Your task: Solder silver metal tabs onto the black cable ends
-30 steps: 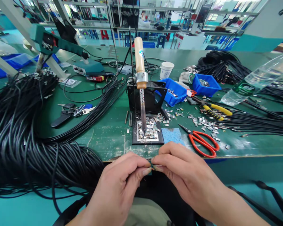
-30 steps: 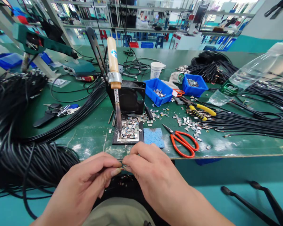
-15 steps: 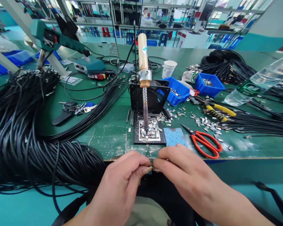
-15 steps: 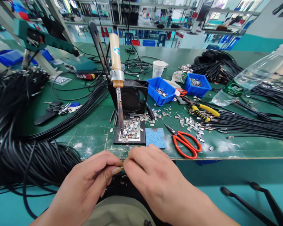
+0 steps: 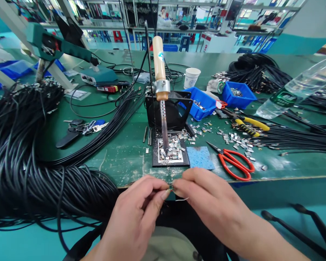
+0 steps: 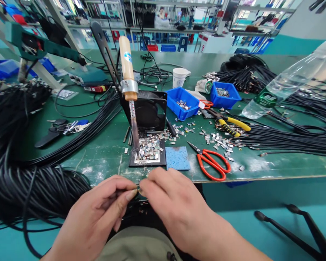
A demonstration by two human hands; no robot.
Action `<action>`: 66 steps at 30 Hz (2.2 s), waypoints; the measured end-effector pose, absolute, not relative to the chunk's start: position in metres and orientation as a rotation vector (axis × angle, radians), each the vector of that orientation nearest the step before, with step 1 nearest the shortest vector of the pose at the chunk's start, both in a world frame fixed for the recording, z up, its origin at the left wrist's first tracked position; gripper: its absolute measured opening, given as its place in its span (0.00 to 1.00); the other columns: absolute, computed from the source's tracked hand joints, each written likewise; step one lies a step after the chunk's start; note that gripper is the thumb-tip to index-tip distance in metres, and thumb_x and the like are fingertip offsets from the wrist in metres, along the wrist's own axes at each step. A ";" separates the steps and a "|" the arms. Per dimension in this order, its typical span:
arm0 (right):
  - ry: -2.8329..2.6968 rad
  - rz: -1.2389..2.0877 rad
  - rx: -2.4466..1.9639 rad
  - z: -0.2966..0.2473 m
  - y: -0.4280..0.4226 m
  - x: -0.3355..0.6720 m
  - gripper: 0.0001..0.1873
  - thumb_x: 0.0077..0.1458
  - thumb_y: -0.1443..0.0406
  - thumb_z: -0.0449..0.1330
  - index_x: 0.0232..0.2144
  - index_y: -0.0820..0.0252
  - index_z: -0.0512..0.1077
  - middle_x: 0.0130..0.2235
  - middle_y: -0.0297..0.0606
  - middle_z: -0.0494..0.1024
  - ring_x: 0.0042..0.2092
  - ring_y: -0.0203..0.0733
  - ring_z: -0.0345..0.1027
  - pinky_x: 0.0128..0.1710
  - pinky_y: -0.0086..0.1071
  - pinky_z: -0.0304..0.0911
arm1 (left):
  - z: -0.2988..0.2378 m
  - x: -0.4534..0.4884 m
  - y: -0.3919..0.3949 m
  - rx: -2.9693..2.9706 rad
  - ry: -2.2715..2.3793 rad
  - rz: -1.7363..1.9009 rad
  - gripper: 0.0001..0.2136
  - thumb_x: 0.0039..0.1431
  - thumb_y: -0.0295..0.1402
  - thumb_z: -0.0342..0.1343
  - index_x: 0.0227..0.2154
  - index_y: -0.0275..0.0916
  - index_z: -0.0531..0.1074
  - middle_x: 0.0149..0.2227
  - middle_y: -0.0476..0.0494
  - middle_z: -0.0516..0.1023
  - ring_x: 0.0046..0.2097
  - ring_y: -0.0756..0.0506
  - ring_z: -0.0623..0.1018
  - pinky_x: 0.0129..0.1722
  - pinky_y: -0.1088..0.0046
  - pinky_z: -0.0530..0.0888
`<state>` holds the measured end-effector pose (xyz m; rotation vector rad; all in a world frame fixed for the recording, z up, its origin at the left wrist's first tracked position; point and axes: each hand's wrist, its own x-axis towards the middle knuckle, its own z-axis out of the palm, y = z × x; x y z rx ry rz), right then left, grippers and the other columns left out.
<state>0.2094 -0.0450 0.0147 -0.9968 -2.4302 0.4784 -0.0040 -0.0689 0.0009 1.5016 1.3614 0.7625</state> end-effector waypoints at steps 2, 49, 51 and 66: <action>-2.127 0.654 -1.178 0.010 -0.048 0.208 0.11 0.71 0.69 0.54 0.49 0.57 0.75 0.41 0.39 0.78 0.39 0.42 0.72 0.39 0.34 0.67 | 0.003 -0.003 -0.070 1.446 1.381 0.807 0.08 0.71 0.38 0.55 0.37 0.43 0.78 0.33 0.49 0.76 0.24 0.50 0.72 0.24 0.75 0.71; -1.380 1.493 -1.340 0.002 -0.057 0.178 0.21 0.68 0.51 0.58 0.27 0.57 0.68 0.25 0.28 0.60 0.28 0.36 0.50 0.27 0.29 0.52 | 0.010 -0.001 -0.055 0.684 1.105 0.752 0.09 0.65 0.37 0.64 0.31 0.39 0.73 0.19 0.61 0.56 0.22 0.54 0.49 0.19 0.76 0.47; -1.371 1.493 -1.334 0.003 -0.058 0.178 0.21 0.68 0.51 0.58 0.27 0.57 0.68 0.25 0.28 0.60 0.28 0.36 0.50 0.27 0.29 0.52 | 0.010 -0.001 -0.055 0.664 1.099 0.750 0.10 0.64 0.37 0.65 0.31 0.39 0.74 0.19 0.61 0.56 0.22 0.54 0.49 0.19 0.76 0.47; -1.368 1.486 -1.350 -0.001 -0.055 0.178 0.21 0.68 0.51 0.58 0.27 0.57 0.69 0.25 0.28 0.60 0.28 0.36 0.49 0.27 0.29 0.51 | 0.010 0.003 -0.050 0.596 1.074 0.779 0.12 0.60 0.36 0.67 0.27 0.38 0.72 0.18 0.62 0.57 0.21 0.55 0.48 0.19 0.76 0.46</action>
